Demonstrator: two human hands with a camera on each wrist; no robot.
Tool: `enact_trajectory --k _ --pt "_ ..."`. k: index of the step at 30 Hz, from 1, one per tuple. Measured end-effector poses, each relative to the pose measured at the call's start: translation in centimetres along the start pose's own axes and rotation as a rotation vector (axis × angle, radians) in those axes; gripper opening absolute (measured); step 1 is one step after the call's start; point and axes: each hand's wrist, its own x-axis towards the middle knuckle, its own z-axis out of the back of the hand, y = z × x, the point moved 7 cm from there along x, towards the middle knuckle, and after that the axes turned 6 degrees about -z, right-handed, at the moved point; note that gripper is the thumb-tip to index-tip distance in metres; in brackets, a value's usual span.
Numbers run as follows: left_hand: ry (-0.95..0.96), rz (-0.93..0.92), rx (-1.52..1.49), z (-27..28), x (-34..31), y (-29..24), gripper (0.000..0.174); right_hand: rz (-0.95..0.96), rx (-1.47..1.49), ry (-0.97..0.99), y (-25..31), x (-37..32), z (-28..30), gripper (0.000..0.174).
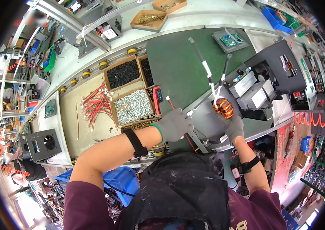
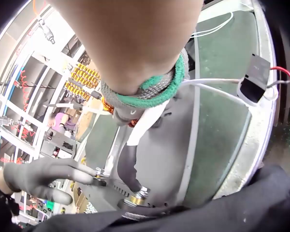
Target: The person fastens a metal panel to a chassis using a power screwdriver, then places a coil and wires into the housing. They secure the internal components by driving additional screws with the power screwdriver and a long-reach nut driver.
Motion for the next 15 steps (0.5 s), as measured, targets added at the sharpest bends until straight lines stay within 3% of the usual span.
enact_trajectory --k 1,5,7,8,10,11,13,14,15 --pt "0.130 0.014 -0.043 -0.1 0.4 0.0 0.034 -0.042 -0.145 -0.025 -1.2 -0.1 -0.2 0.054" --pt "0.205 0.114 -0.092 2.1 2.5 -0.1 0.027 -0.219 -0.405 0.020 -1.2 -1.9 0.5 0.061" --pt "-0.023 0.000 -0.065 6.2 6.2 -0.7 0.031 -0.251 -0.420 0.023 -1.5 -1.9 0.6 0.064" --pt "-0.019 -0.013 -0.054 6.7 7.9 -0.8 0.031 -0.220 -0.427 0.067 -1.6 -1.7 0.3 0.065" --pt "-0.642 -0.114 0.393 10.3 9.7 -2.3 0.044 -0.251 -0.472 0.171 -1.3 -1.7 -0.1 0.064" --pt "-0.640 -0.142 0.394 9.9 10.9 -1.9 0.044 -0.275 -0.461 0.161 -1.1 -1.7 0.3 0.064" --pt "-0.149 -0.155 -0.006 7.0 13.9 0.0 0.058 -0.181 -0.465 0.205 -0.2 -2.1 0.8 0.063" --pt "0.083 -0.032 -0.151 5.6 14.4 0.8 0.057 -0.150 -0.458 0.215 0.4 -2.6 1.7 0.054" --pt "0.096 -0.054 -0.145 5.0 14.8 0.8 0.057 -0.172 -0.446 0.210 0.0 -3.3 3.0 0.054"
